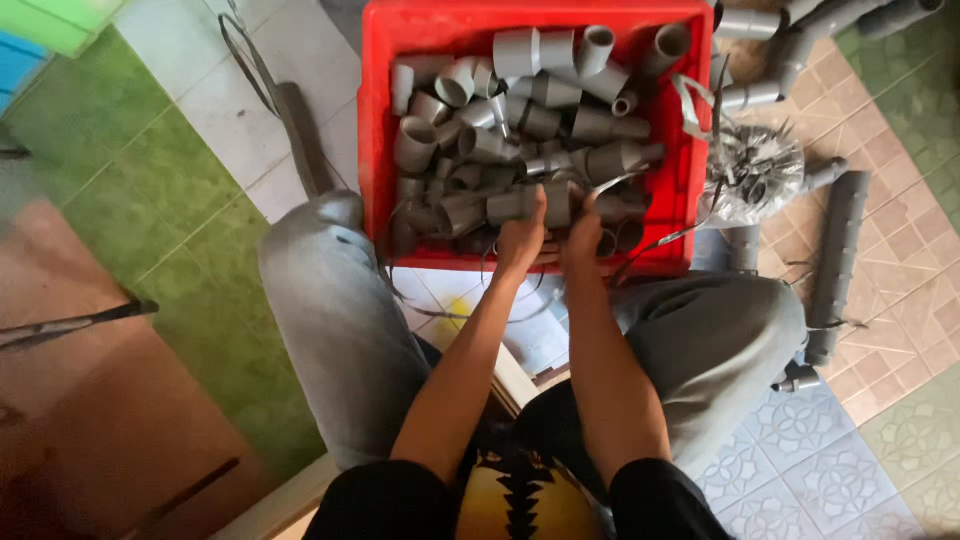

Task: The person sits on the floor and bundles gray PVC pipe fittings using a gray strap. They pick up several fittings from a red crate, arrange them in their hands, and wrap the strap around the group to secure them together.

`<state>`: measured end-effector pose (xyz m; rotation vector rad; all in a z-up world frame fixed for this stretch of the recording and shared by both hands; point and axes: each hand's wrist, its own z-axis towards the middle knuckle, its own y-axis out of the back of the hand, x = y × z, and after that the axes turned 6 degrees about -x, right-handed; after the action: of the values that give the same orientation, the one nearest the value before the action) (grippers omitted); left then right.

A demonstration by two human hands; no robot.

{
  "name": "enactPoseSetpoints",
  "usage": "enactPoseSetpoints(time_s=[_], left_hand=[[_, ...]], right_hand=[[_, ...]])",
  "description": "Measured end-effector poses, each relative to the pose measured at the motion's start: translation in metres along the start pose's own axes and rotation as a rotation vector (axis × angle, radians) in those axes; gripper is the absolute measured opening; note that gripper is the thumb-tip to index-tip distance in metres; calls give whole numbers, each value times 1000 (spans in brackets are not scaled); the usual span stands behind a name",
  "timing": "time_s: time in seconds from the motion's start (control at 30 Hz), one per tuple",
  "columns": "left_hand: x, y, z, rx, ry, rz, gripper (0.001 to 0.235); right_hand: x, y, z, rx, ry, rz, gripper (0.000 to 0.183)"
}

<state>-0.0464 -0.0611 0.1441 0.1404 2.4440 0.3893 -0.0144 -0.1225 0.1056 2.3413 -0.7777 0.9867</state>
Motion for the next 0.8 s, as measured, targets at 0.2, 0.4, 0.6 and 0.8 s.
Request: enactPoseSetpoints(time_s=[0.2, 0.4, 0.6, 0.8], left_hand=[[10, -8, 19, 20, 94, 34, 106], [-38, 10, -29, -5, 214, -175, 119], [2, 5, 28, -41, 195, -786, 107], [17, 26, 46, -14, 106, -942, 99]], right_hand=[[-20, -6, 43, -78, -206, 206, 83], [-19, 14, 31, 308, -124, 249, 63], [-63, 25, 145, 522, 701, -553, 58], [-100, 44, 215, 703, 1768, -611, 46]])
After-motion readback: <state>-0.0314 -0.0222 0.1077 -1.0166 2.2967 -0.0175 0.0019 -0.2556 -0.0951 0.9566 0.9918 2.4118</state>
